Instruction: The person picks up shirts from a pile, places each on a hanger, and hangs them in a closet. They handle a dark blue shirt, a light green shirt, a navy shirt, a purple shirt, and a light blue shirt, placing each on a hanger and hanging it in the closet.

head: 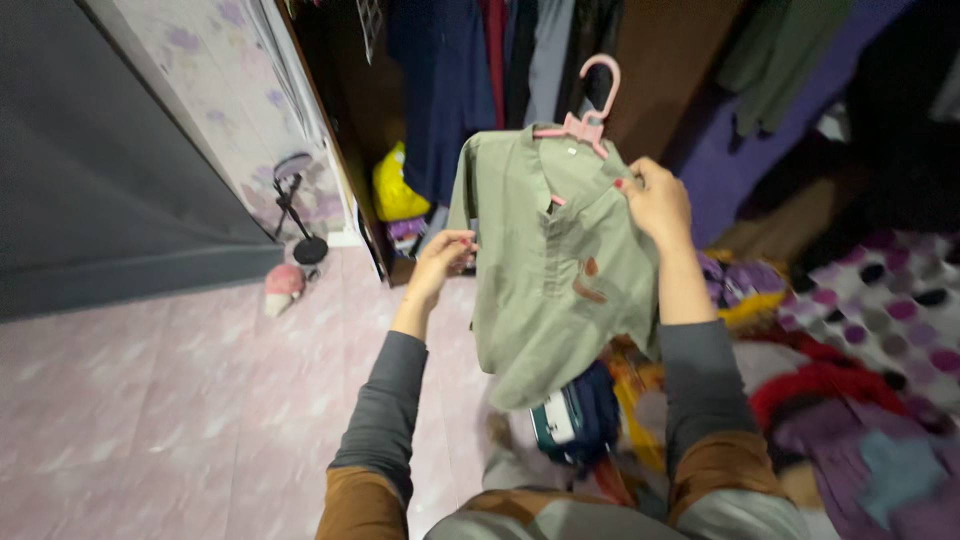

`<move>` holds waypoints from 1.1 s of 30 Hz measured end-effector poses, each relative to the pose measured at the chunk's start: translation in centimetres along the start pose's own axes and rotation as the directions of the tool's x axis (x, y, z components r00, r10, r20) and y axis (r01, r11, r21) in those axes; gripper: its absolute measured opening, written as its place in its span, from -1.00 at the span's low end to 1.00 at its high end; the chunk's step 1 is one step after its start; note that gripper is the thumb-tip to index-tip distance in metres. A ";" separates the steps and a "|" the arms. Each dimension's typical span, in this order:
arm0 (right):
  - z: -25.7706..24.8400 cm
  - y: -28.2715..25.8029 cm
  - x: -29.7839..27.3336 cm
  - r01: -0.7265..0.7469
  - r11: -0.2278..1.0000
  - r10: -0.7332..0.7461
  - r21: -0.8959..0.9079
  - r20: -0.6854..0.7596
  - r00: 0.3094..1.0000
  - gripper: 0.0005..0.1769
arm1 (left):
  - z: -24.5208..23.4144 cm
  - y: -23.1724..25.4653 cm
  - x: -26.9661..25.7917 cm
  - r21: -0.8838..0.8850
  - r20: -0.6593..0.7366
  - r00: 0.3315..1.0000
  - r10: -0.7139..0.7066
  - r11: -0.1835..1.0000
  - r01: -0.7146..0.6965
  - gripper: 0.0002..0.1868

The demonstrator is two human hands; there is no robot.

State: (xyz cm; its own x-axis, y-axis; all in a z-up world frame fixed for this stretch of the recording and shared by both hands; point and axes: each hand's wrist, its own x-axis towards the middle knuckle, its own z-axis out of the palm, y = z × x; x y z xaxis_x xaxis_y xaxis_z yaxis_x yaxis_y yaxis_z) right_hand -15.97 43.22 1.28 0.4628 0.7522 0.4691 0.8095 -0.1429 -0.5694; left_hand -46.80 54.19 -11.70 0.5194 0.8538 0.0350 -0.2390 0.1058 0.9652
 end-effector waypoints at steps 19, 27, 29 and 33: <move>23.6 -5.9 23.3 -0.491 0.091 -0.341 0.866 0.491 0.802 -0.68 | -0.6 6.2 30.0 0.174 -0.027 0.934 0.355 0.922 -0.346 -0.47; 30.8 -11.5 33.0 -0.450 0.101 -0.369 0.887 0.453 0.812 -0.68 | -8.2 9.5 42.3 0.225 0.000 0.840 0.542 0.819 -0.528 -0.48; 32.6 -12.4 35.4 -0.462 0.089 -0.353 0.883 0.461 0.814 -0.69 | -9.8 10.6 45.1 0.241 -0.010 0.845 0.535 0.821 -0.518 -0.50; 35.8 -13.5 39.6 -0.425 0.054 -0.329 0.904 0.418 0.847 -0.69 | -11.8 12.9 50.3 0.257 -0.008 0.816 0.578 0.790 -0.557 -0.52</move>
State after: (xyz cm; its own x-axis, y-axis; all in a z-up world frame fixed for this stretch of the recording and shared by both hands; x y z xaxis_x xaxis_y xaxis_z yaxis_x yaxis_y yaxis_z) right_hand -21.49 98.00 3.39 -0.0255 0.9529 0.3022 -0.4792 0.2536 -0.8403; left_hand -33.43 104.51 -0.54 0.2786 0.7621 0.5844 -0.2676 -0.5228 0.8094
